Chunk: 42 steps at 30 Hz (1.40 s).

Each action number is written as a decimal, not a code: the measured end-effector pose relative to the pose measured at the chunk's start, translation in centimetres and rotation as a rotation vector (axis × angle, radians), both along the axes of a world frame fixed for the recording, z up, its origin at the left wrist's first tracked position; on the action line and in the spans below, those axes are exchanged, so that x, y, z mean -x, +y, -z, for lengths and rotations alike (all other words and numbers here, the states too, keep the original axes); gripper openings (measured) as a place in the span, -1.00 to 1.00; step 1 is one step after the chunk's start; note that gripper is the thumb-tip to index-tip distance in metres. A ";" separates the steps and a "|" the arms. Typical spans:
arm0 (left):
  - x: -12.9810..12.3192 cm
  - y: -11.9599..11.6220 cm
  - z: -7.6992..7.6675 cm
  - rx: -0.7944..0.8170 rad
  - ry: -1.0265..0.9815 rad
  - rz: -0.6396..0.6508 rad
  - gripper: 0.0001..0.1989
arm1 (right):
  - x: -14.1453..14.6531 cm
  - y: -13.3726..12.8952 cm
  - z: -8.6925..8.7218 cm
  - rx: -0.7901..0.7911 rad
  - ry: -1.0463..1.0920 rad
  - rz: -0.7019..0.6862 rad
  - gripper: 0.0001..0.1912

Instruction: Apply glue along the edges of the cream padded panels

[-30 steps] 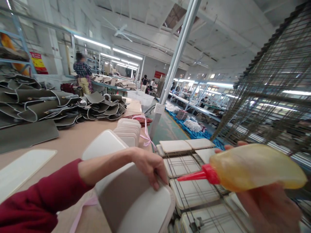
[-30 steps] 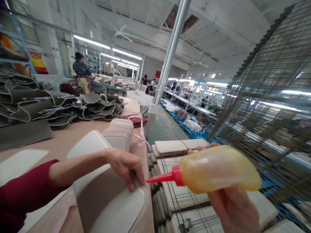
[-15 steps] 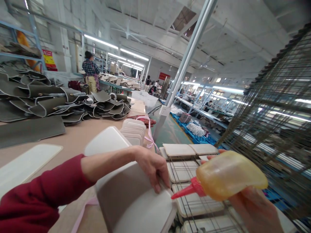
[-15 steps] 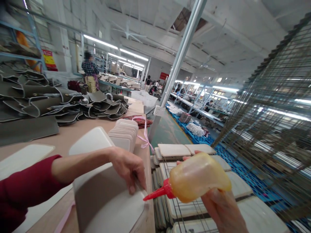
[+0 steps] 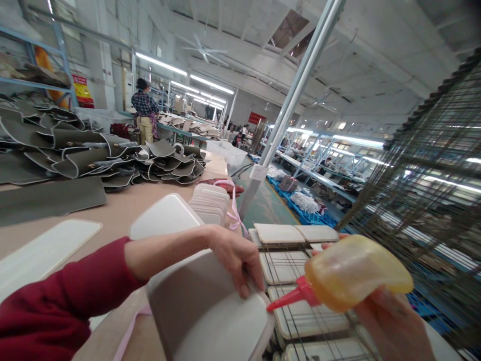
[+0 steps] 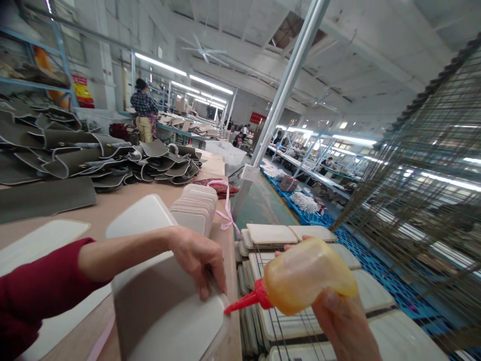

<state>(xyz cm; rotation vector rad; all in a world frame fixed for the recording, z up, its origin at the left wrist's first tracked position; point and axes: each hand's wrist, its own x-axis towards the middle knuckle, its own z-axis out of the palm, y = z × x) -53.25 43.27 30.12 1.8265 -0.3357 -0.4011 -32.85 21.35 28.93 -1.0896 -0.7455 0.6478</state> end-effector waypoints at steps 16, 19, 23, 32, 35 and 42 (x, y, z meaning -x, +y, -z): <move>1.1 1.2 -0.4 -0.007 -0.009 -0.056 -0.48 | 1.6 -0.2 1.0 0.030 -0.048 0.072 -0.40; 1.3 1.3 -0.9 -0.016 -0.015 -0.078 -0.54 | 2.1 -0.5 1.4 0.046 -0.039 0.108 -0.46; 1.5 1.6 -0.9 -0.010 -0.030 -0.120 -0.59 | 1.8 -1.0 2.1 0.058 -0.017 0.220 -0.42; 1.9 2.7 0.3 0.067 0.001 -0.193 -0.58 | 2.4 -0.7 3.0 0.040 -0.029 0.209 -0.36; 2.0 2.8 0.3 0.080 0.026 -0.213 -0.60 | 3.0 -0.6 2.9 0.041 -0.023 0.159 -0.33; 2.0 3.4 0.9 0.138 0.099 -0.240 -0.63 | 3.1 -0.8 3.2 0.074 -0.010 0.150 -0.35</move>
